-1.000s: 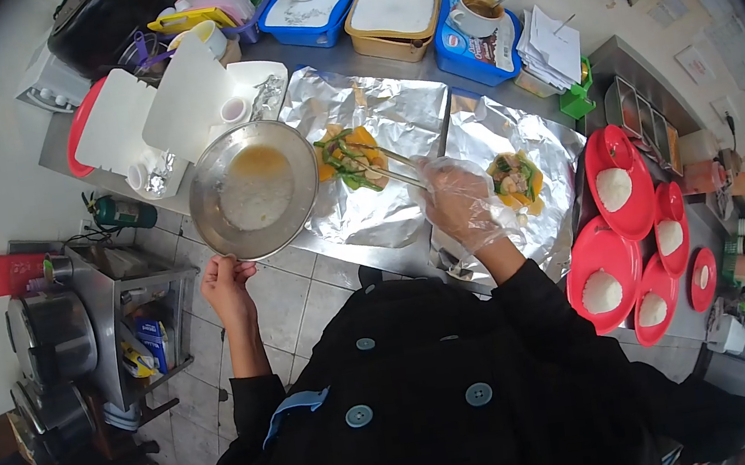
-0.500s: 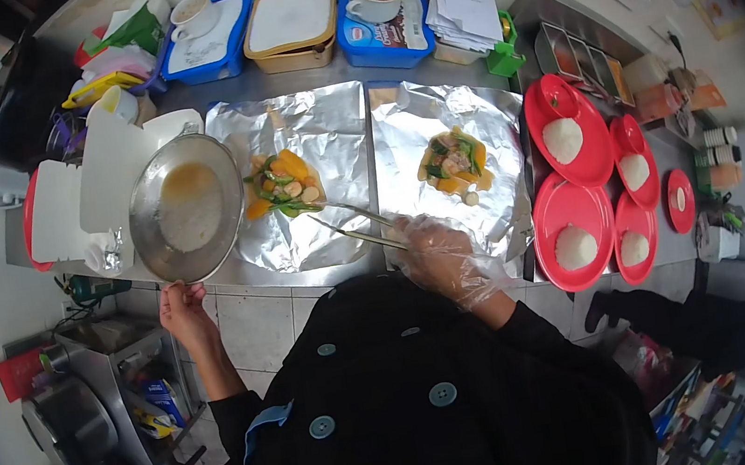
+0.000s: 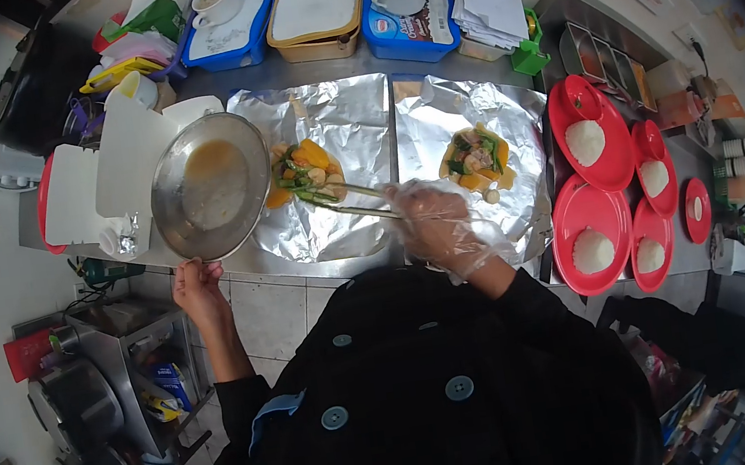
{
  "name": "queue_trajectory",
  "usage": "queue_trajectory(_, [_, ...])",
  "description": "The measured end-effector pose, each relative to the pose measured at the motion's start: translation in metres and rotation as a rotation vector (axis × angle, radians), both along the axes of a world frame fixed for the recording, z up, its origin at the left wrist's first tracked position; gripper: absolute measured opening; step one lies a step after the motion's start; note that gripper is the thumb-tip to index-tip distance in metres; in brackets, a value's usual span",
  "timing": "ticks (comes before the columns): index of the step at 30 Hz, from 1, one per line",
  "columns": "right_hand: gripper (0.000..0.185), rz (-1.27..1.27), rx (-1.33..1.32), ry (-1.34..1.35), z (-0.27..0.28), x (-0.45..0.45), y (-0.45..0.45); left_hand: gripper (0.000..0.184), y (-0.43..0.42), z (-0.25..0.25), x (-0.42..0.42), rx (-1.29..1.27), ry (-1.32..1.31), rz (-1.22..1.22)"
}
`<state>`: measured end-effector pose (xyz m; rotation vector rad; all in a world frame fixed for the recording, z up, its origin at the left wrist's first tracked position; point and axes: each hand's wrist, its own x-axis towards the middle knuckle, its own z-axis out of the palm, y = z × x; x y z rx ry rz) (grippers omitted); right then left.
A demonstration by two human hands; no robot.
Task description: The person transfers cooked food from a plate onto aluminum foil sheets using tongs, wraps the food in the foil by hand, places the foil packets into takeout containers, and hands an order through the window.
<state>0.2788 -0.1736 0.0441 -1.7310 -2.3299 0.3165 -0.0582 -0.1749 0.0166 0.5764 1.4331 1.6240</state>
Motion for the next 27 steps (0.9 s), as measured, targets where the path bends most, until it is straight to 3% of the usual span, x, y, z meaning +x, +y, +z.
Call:
queue_trajectory(3, [0.034, -0.112, -0.046, -0.102, 0.017, 0.015, 0.004, 0.006, -0.005, 0.000, 0.001, -0.008, 0.001, 0.026])
queue_trajectory(13, [0.036, 0.030, 0.010, -0.225, -0.006, 0.028, 0.033, 0.006, -0.007, -0.004, 0.001, -0.008, -0.009, 0.040])
queue_trajectory(15, [0.020, 0.096, 0.097, -0.236, -0.005, 0.025, 0.037, 0.006, -0.008, -0.002, 0.001, -0.010, -0.007, 0.044])
queue_trajectory(18, [0.017, 0.118, 0.224, -0.259, -0.009, 0.025, 0.040, 0.005, -0.010, 0.000, 0.002, -0.008, -0.004, 0.049])
queue_trajectory(22, [0.016, 0.144, 0.194, -0.255, 0.009, 0.025, 0.041, 0.005, -0.010, 0.003, 0.004, -0.007, -0.012, 0.050])
queue_trajectory(24, [0.035, 0.115, 0.076, -0.246, 0.021, 0.025, 0.039, 0.006, -0.010, 0.002, 0.004, -0.007, -0.016, 0.049])
queue_trajectory(27, [0.034, 0.096, 0.157, -0.255, 0.031, 0.029, 0.037, 0.006, -0.009, -0.002, 0.004, -0.010, -0.020, 0.034])
